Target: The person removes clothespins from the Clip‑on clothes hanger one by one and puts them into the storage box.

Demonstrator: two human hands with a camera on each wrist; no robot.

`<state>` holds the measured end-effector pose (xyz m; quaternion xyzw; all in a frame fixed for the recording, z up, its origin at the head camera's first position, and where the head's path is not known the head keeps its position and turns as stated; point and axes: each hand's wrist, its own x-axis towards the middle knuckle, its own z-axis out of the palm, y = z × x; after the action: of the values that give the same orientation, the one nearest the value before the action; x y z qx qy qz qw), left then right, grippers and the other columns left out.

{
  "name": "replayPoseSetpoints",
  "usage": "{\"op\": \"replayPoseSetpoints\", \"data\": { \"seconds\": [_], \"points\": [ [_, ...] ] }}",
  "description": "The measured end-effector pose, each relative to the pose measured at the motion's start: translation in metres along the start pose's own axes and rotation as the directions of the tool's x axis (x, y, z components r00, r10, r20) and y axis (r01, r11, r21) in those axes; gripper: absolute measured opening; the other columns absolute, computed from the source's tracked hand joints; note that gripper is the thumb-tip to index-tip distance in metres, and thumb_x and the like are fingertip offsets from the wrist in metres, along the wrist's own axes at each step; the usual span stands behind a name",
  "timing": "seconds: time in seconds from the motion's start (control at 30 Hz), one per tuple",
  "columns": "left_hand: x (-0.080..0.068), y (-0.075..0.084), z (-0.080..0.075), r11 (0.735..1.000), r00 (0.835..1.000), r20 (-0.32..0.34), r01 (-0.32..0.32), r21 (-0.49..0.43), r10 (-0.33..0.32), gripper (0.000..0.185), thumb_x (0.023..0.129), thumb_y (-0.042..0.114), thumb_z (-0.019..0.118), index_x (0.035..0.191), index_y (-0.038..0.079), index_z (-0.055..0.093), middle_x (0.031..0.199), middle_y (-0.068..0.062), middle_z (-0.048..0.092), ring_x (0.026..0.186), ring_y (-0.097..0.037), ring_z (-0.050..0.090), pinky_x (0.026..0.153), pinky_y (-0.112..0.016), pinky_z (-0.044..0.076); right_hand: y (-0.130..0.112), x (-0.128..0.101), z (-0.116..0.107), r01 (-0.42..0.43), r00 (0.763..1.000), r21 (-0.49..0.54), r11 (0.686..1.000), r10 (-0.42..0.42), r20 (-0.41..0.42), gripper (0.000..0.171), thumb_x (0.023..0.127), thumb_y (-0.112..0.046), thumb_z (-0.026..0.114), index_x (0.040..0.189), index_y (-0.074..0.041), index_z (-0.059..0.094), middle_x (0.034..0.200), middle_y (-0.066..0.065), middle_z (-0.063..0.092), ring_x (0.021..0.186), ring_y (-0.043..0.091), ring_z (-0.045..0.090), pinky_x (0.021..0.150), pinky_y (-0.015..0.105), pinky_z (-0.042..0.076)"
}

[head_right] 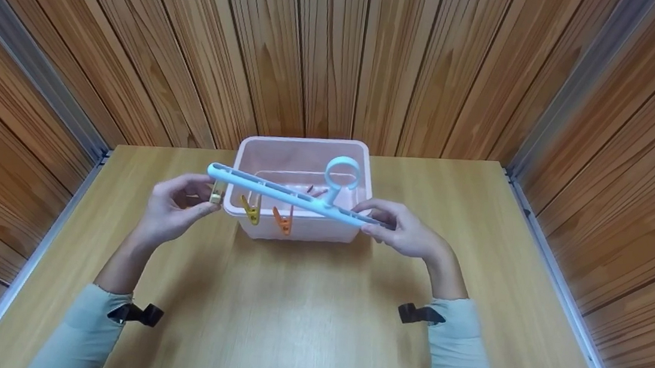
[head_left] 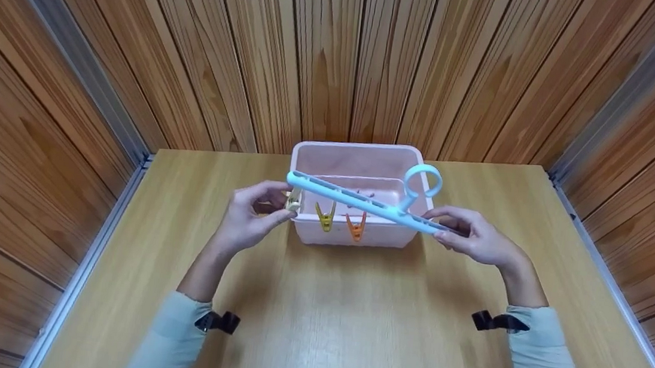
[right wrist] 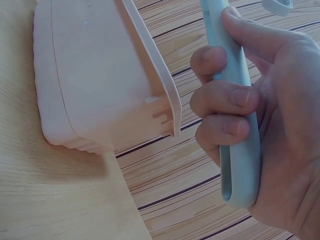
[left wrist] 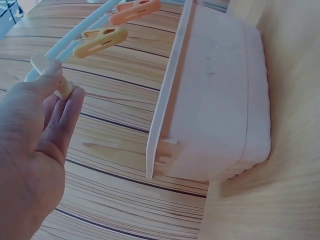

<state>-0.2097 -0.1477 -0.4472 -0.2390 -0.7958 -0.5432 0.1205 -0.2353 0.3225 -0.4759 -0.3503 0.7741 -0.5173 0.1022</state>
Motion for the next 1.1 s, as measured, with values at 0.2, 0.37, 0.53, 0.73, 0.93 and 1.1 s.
{"op": "replayPoseSetpoints", "data": {
  "seconds": [0.2,0.37,0.53,0.73,0.93,1.1],
  "points": [
    [0.003,-0.001,-0.006,0.992,0.994,0.095,0.063,-0.112,-0.052,0.037,0.095,-0.005,0.085,0.130,-0.008,0.073,0.099,-0.014,0.080,0.090,-0.004,0.073,0.080,-0.020,0.064,0.001,-0.002,0.000,-0.011,1.000,0.002,1.000,0.011,-0.007,0.033,0.109,0.007,0.058,0.140,0.004,0.066,0.091,-0.006,0.068,0.073,0.014,0.057,0.063,0.024,0.050],
    [0.003,-0.003,-0.014,0.974,0.980,0.191,0.092,-0.207,-0.052,0.037,0.097,-0.003,0.083,0.130,-0.014,0.070,0.099,0.009,0.076,0.089,-0.004,0.074,0.080,-0.021,0.065,0.002,-0.003,-0.001,0.004,1.000,0.006,1.000,-0.004,0.001,0.033,0.108,0.009,0.058,0.140,0.004,0.066,0.090,-0.005,0.067,0.073,0.015,0.057,0.063,0.025,0.049],
    [0.004,-0.005,-0.020,0.933,0.954,0.297,0.131,-0.335,-0.027,0.039,0.100,-0.008,0.077,0.131,-0.024,0.060,0.100,0.012,0.078,0.091,-0.005,0.079,0.082,-0.025,0.069,0.003,-0.004,0.000,0.024,1.000,0.018,1.000,-0.024,0.007,0.032,0.107,0.010,0.059,0.138,0.005,0.066,0.090,-0.002,0.067,0.071,0.015,0.055,0.060,0.025,0.048],
    [0.003,0.001,-0.019,0.985,0.976,0.210,0.095,-0.141,-0.064,0.037,0.095,-0.007,0.083,0.130,-0.013,0.071,0.098,0.006,0.072,0.090,-0.004,0.069,0.077,-0.018,0.061,0.006,-0.006,0.001,0.017,1.000,0.023,1.000,-0.017,0.010,0.032,0.108,0.010,0.058,0.139,0.006,0.065,0.089,0.003,0.066,0.070,0.014,0.054,0.059,0.024,0.048],
    [0.005,0.008,-0.018,0.991,0.980,0.189,0.080,-0.103,-0.059,0.037,0.094,-0.007,0.084,0.129,-0.010,0.073,0.098,-0.002,0.070,0.086,-0.006,0.066,0.072,-0.019,0.057,0.005,-0.007,0.000,0.007,1.000,0.033,0.999,-0.007,0.000,0.032,0.108,0.010,0.058,0.139,0.006,0.065,0.092,-0.005,0.068,0.072,0.014,0.056,0.061,0.023,0.050],
    [0.006,0.007,-0.022,0.990,0.969,0.238,0.096,-0.106,-0.068,0.037,0.094,-0.006,0.085,0.129,-0.010,0.072,0.098,0.001,0.068,0.080,-0.006,0.064,0.067,-0.019,0.053,0.007,-0.008,-0.001,0.010,1.000,0.036,0.999,-0.010,-0.001,0.033,0.108,0.010,0.058,0.139,0.005,0.067,0.092,-0.002,0.070,0.071,0.015,0.056,0.060,0.024,0.050]
  ]
}}
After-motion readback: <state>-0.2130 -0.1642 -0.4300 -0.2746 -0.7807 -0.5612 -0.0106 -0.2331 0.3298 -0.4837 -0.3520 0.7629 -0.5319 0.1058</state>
